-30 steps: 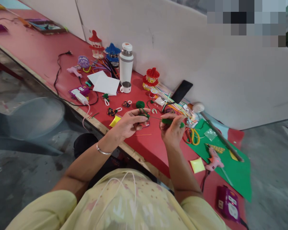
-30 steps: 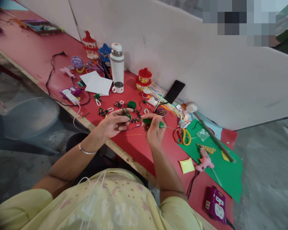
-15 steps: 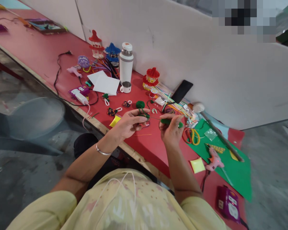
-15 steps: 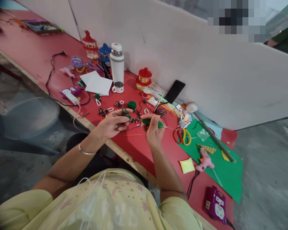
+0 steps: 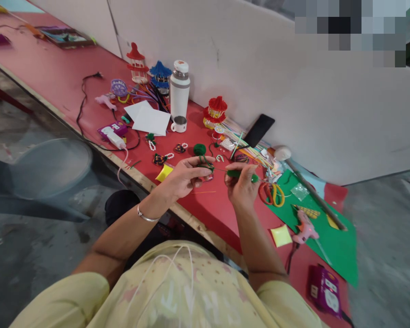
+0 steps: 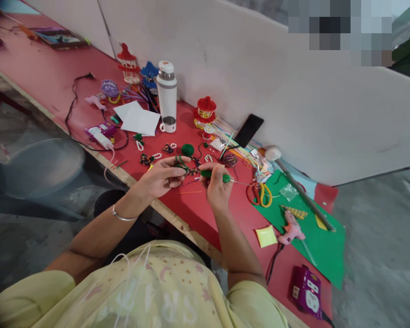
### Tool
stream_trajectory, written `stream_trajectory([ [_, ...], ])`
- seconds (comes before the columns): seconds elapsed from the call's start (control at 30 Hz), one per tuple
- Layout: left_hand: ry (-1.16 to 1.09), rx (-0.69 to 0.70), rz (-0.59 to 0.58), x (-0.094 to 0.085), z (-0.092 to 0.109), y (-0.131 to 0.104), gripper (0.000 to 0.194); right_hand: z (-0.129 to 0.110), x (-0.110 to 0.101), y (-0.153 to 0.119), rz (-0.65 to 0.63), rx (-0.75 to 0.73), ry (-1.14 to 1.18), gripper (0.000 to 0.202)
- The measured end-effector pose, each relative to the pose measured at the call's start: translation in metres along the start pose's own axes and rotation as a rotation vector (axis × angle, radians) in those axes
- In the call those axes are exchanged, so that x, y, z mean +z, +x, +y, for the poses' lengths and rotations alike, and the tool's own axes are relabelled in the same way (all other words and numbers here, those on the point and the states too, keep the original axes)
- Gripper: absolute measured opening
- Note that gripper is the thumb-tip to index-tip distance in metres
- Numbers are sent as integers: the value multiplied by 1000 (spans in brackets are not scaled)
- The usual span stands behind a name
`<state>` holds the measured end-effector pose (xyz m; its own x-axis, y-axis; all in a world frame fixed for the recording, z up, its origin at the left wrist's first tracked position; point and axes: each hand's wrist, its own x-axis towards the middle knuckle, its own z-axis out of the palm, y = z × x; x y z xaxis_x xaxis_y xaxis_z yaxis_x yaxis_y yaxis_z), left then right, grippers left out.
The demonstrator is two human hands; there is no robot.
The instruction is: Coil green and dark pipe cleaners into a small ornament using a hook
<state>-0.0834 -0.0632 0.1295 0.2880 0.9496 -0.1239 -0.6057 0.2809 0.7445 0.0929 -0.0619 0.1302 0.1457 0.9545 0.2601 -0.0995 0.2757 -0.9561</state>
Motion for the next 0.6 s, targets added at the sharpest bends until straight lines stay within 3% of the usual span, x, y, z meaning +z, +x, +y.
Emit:
stream_trajectory([
  [0.2, 77, 102, 50, 5, 1, -1, 66, 8, -2, -4, -232, 38, 33, 38],
  [0.4, 210, 223, 147, 4, 3, -3, 70, 16, -8, -6, -185, -304, -243, 32],
  [0.6, 222, 225, 114, 3, 4, -3, 58, 18, -7, -6, -176, -252, -137, 35],
])
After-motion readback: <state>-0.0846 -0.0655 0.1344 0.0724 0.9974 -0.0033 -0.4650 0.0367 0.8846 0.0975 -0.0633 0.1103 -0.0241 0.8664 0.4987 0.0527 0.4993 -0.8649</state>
